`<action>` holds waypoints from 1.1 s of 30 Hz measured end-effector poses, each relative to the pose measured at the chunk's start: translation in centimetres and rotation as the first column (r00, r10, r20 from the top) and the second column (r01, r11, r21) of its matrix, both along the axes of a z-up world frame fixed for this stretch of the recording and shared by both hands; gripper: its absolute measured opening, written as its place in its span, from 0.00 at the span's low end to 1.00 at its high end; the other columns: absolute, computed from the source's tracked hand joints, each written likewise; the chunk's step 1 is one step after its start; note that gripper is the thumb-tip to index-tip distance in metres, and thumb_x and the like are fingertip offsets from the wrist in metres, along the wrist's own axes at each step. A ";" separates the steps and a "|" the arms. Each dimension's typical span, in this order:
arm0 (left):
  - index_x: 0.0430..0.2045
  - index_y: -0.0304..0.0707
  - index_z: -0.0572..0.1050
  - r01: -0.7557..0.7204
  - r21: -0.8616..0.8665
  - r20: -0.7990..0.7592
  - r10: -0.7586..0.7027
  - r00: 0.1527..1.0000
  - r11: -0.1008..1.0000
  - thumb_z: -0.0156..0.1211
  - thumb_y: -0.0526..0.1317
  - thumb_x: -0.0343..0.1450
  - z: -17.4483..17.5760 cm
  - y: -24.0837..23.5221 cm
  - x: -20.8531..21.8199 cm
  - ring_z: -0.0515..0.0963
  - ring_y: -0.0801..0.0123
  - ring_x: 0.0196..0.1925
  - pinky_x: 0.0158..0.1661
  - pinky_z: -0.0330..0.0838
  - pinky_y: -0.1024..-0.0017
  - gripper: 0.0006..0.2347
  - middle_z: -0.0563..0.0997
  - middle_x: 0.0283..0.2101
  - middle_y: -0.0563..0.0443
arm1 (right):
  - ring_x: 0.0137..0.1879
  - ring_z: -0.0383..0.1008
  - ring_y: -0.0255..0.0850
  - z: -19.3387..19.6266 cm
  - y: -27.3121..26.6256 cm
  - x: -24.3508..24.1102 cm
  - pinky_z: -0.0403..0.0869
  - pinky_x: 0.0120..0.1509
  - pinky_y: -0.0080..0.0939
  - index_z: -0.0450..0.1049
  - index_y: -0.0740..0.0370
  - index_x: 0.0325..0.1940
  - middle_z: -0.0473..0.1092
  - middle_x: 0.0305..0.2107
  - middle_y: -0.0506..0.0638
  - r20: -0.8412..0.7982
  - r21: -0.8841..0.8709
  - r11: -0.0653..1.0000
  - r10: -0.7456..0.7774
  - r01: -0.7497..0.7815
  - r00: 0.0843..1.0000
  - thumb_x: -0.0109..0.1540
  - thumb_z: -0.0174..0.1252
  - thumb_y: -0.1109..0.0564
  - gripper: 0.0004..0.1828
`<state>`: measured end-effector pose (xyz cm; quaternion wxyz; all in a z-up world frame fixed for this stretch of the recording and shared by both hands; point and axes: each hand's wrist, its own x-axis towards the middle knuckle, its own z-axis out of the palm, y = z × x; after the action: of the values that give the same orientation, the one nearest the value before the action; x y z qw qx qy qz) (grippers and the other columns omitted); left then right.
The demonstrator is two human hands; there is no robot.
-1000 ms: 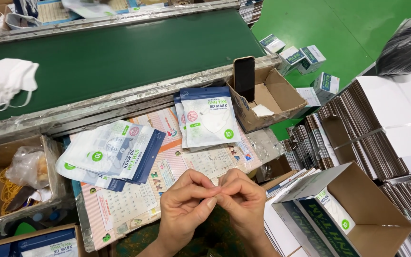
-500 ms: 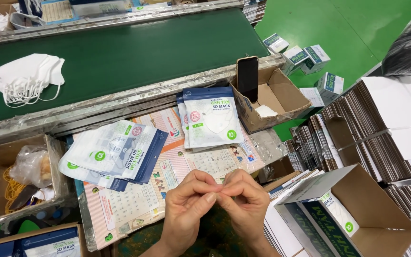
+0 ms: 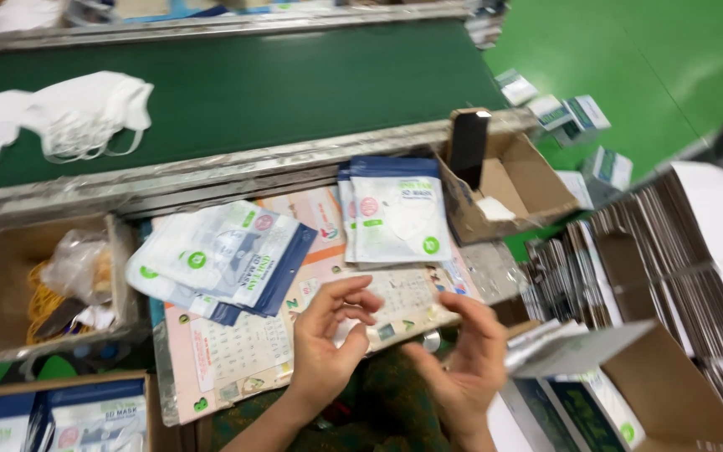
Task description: Packing face masks into plastic bags and sealing them in a cardboard box.
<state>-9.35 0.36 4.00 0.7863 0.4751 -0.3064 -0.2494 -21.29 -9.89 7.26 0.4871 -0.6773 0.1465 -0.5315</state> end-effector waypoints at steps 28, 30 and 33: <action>0.71 0.31 0.53 0.033 0.049 -0.207 -0.022 0.978 0.998 0.53 0.35 0.76 -3.0 1.0 1.2 0.85 0.67 0.39 0.39 0.77 0.70 0.27 0.85 0.35 0.39 | 0.49 0.76 0.44 -3.5 -1.0 1.0 0.74 0.54 0.40 0.80 0.65 0.47 0.78 0.40 0.52 -0.404 -0.143 0.971 0.121 -0.193 0.907 0.53 0.71 0.64 0.18; 0.72 0.34 0.51 0.017 0.093 -0.200 0.002 0.980 0.996 0.47 0.39 0.78 -2.5 0.9 1.0 0.87 0.64 0.41 0.39 0.80 0.69 0.26 0.86 0.37 0.38 | 0.52 0.74 0.45 -2.4 -0.7 1.2 0.72 0.56 0.42 0.79 0.65 0.48 0.76 0.43 0.54 -0.376 -0.272 0.947 0.056 -0.168 0.925 0.49 0.73 0.63 0.22; 0.73 0.33 0.48 0.031 0.128 -0.162 -0.010 0.987 0.991 0.45 0.40 0.78 -2.1 0.8 0.6 0.87 0.63 0.43 0.44 0.82 0.67 0.27 0.86 0.40 0.38 | 0.53 0.73 0.44 -2.0 -0.4 1.6 0.72 0.55 0.42 0.80 0.63 0.45 0.75 0.43 0.53 -0.369 -0.313 0.937 0.032 -0.157 0.929 0.48 0.75 0.61 0.22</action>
<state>-8.74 1.16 1.95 0.7732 0.5004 -0.2300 -0.3144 -19.66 -10.29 5.29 0.3543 -0.8424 0.1066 -0.3917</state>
